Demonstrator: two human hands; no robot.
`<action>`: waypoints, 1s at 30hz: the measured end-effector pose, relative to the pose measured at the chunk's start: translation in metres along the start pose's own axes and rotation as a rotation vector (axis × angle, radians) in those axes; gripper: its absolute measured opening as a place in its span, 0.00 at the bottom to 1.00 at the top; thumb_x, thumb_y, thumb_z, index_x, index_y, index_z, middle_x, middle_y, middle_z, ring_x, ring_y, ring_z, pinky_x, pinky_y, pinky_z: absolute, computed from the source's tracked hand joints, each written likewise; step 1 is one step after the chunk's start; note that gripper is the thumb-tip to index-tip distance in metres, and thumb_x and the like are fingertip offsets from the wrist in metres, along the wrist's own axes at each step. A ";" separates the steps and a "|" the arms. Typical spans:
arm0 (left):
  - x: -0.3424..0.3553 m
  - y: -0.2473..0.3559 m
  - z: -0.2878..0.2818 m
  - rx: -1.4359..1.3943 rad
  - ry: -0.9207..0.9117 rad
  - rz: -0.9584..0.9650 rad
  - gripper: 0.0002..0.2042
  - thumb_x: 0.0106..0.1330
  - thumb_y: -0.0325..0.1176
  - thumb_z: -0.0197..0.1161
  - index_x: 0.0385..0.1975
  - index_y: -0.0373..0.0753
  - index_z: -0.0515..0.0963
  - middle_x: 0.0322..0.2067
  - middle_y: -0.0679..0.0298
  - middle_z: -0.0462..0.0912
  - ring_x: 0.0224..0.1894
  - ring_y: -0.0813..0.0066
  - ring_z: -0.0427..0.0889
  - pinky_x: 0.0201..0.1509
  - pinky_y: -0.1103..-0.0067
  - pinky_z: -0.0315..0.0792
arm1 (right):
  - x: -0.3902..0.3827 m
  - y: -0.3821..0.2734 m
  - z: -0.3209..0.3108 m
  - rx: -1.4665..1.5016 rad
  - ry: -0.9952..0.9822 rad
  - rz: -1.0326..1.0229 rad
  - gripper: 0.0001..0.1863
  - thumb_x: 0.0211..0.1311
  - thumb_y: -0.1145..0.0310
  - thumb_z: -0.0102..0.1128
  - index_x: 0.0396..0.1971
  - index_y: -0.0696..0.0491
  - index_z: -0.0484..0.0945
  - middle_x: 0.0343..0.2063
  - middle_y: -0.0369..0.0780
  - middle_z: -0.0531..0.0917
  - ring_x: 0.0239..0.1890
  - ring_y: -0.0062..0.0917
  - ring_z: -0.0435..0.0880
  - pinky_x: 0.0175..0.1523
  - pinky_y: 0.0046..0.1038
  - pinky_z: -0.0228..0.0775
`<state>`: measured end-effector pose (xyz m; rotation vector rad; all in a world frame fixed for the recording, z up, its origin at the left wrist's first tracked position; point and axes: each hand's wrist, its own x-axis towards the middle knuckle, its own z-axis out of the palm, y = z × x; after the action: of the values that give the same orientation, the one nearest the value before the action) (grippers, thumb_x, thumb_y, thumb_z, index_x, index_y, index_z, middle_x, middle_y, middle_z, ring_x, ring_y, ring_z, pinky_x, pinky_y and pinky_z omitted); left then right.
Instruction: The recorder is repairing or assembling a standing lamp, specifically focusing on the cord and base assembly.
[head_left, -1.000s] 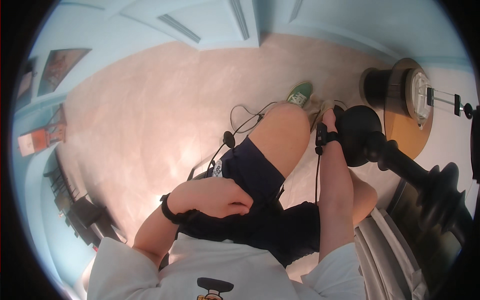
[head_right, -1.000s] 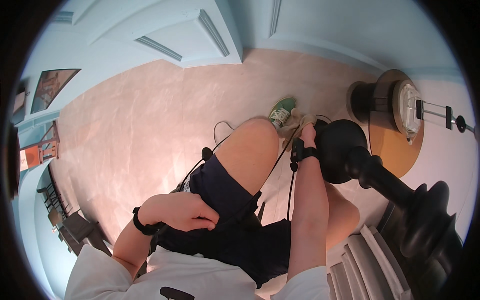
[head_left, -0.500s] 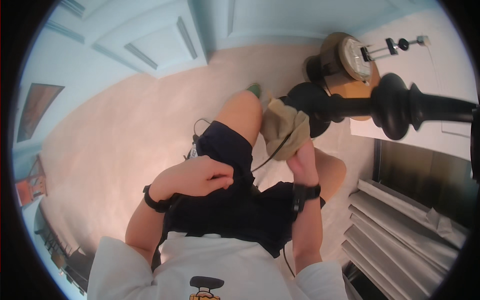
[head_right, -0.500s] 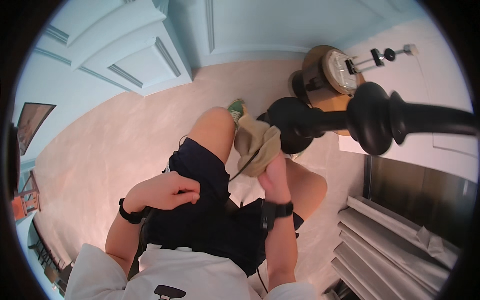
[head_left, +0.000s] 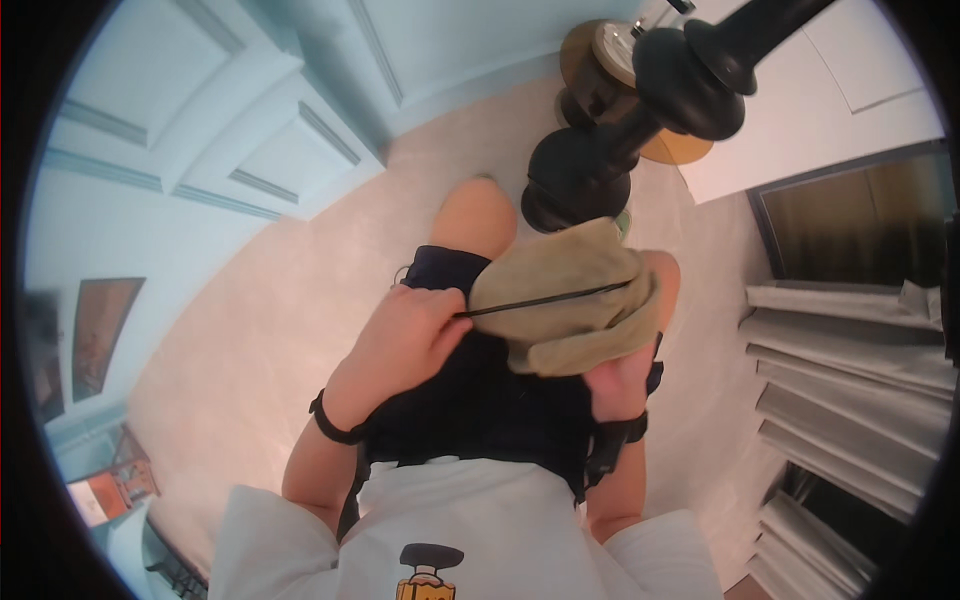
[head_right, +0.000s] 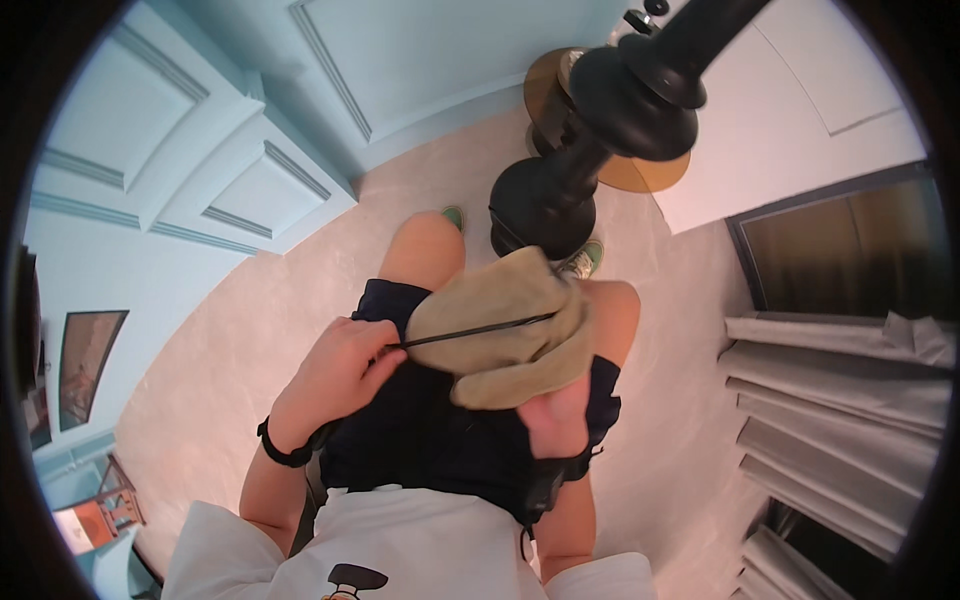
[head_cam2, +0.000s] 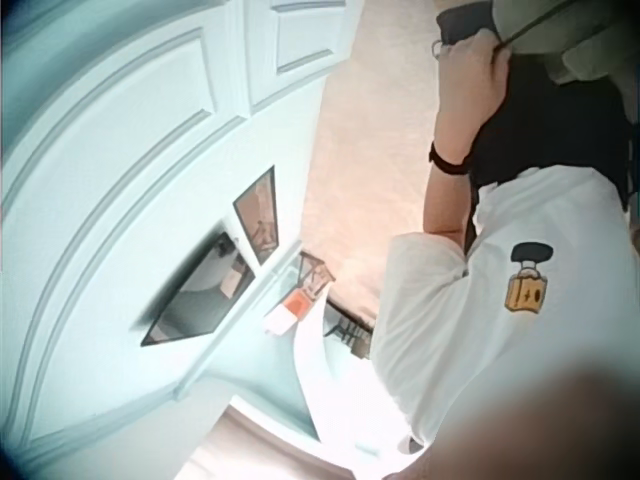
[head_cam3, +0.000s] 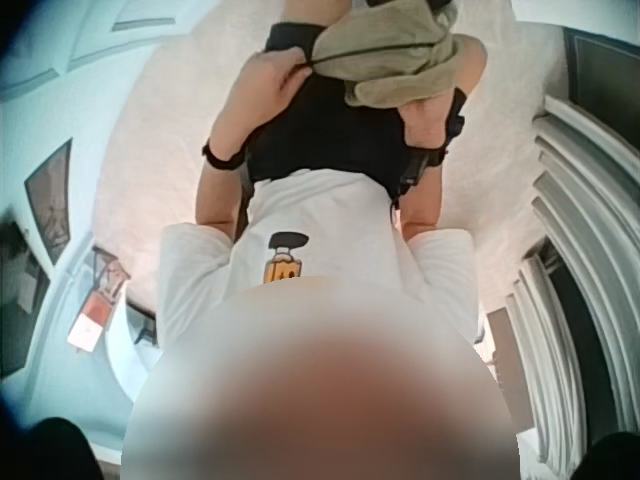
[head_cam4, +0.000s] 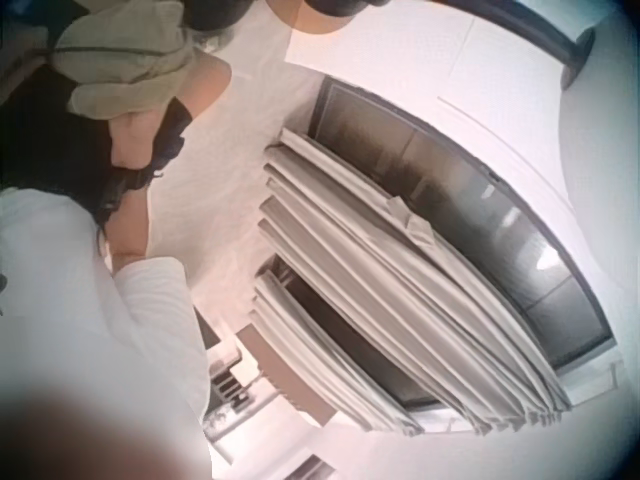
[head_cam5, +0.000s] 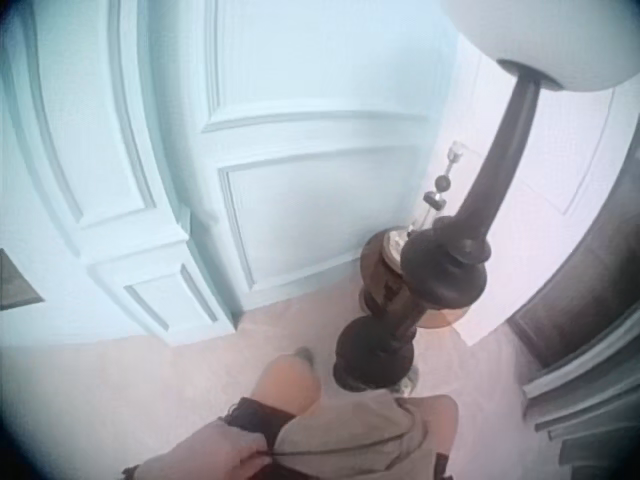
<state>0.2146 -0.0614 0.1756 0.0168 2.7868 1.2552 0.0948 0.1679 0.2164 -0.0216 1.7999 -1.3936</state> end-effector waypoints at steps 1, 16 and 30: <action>0.002 -0.009 0.006 0.156 0.068 0.063 0.04 0.67 0.29 0.64 0.35 0.38 0.76 0.26 0.55 0.80 0.33 0.51 0.81 0.40 0.62 0.72 | 0.012 0.048 -0.011 0.511 0.067 -0.270 0.25 0.81 0.56 0.47 0.68 0.55 0.67 0.62 0.42 0.78 0.61 0.32 0.80 0.64 0.38 0.77; -0.020 -0.040 -0.049 0.061 0.265 -0.097 0.04 0.70 0.22 0.56 0.32 0.31 0.71 0.28 0.55 0.71 0.30 0.61 0.72 0.36 0.72 0.68 | 0.015 0.071 -0.027 1.026 0.385 -0.391 0.20 0.78 0.58 0.53 0.58 0.59 0.75 0.43 0.36 0.82 0.40 0.25 0.84 0.47 0.27 0.79; 0.020 0.079 0.014 0.074 0.125 0.209 0.09 0.53 0.25 0.71 0.27 0.38 0.75 0.27 0.60 0.75 0.31 0.58 0.77 0.31 0.68 0.71 | -0.027 0.067 0.002 0.179 0.181 -0.661 0.14 0.55 0.78 0.72 0.42 0.57 0.79 0.36 0.32 0.83 0.37 0.17 0.81 0.45 0.21 0.75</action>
<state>0.1937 0.0024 0.2235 0.2487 3.0036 1.2341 0.1437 0.2052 0.1781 -0.4432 1.8922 -2.0702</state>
